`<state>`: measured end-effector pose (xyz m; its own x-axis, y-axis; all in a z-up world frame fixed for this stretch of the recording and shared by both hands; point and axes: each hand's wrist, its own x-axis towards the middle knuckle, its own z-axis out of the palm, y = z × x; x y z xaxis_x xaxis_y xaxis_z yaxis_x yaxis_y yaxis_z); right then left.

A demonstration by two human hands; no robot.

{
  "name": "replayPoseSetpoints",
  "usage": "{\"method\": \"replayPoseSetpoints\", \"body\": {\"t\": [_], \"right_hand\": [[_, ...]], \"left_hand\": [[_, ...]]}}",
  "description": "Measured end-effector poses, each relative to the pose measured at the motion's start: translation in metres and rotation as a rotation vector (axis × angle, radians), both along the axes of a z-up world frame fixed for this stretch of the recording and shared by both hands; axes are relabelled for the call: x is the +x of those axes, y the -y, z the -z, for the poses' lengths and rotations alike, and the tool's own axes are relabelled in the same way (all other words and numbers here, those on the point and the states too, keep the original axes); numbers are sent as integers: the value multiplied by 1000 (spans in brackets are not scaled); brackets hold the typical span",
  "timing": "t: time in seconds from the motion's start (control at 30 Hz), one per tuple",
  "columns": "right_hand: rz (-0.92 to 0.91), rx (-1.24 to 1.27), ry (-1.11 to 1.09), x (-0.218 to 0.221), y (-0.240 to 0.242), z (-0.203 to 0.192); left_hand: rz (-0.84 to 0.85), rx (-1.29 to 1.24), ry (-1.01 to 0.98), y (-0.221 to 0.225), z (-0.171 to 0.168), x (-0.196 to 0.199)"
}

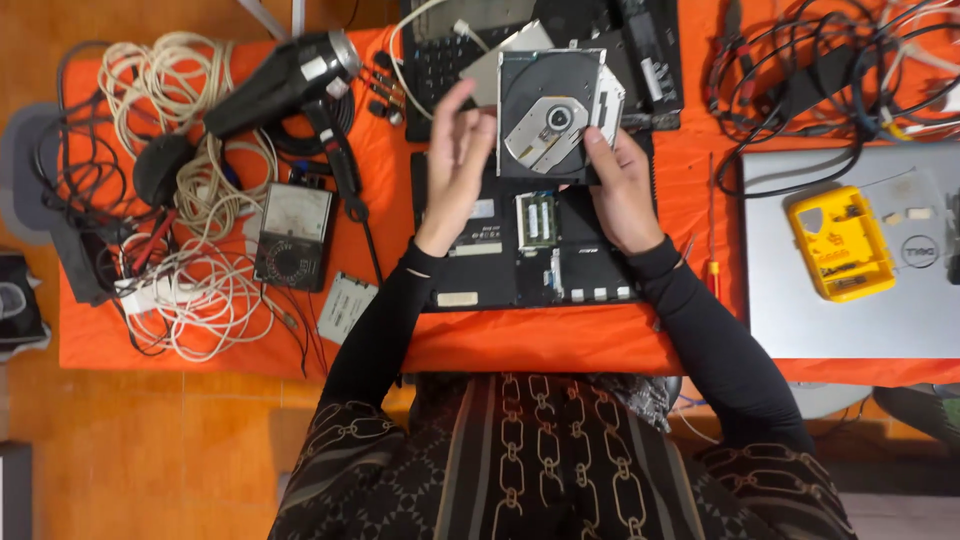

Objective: Testing and cleaning a laptop disk drive component using a multimeter and hair dryer.

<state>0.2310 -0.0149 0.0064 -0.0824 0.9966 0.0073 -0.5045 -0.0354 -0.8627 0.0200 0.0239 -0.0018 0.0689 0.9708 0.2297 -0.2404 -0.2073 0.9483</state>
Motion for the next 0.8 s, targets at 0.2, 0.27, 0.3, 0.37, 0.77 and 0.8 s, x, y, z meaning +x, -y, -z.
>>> {"method": "replayPoseSetpoints", "body": {"t": [0.2, 0.27, 0.3, 0.37, 0.77, 0.8], "right_hand": [[-12, 54, 231, 1, -1, 10], [-78, 40, 331, -5, 4, -12], [-83, 33, 339, -5, 4, -12], [-59, 5, 321, -7, 2, -13], [-43, 101, 246, -4, -2, -3], [-43, 101, 245, -4, -1, -2]], "left_hand": [[214, -149, -49, 16, -17, 13], [179, -128, -60, 18, -7, 16], [176, -134, -49, 18, -6, 15], [258, -169, 31, 14, -6, 12], [384, -32, 181, 4, 24, 6], [384, -32, 180, 5, 24, 5]]}}
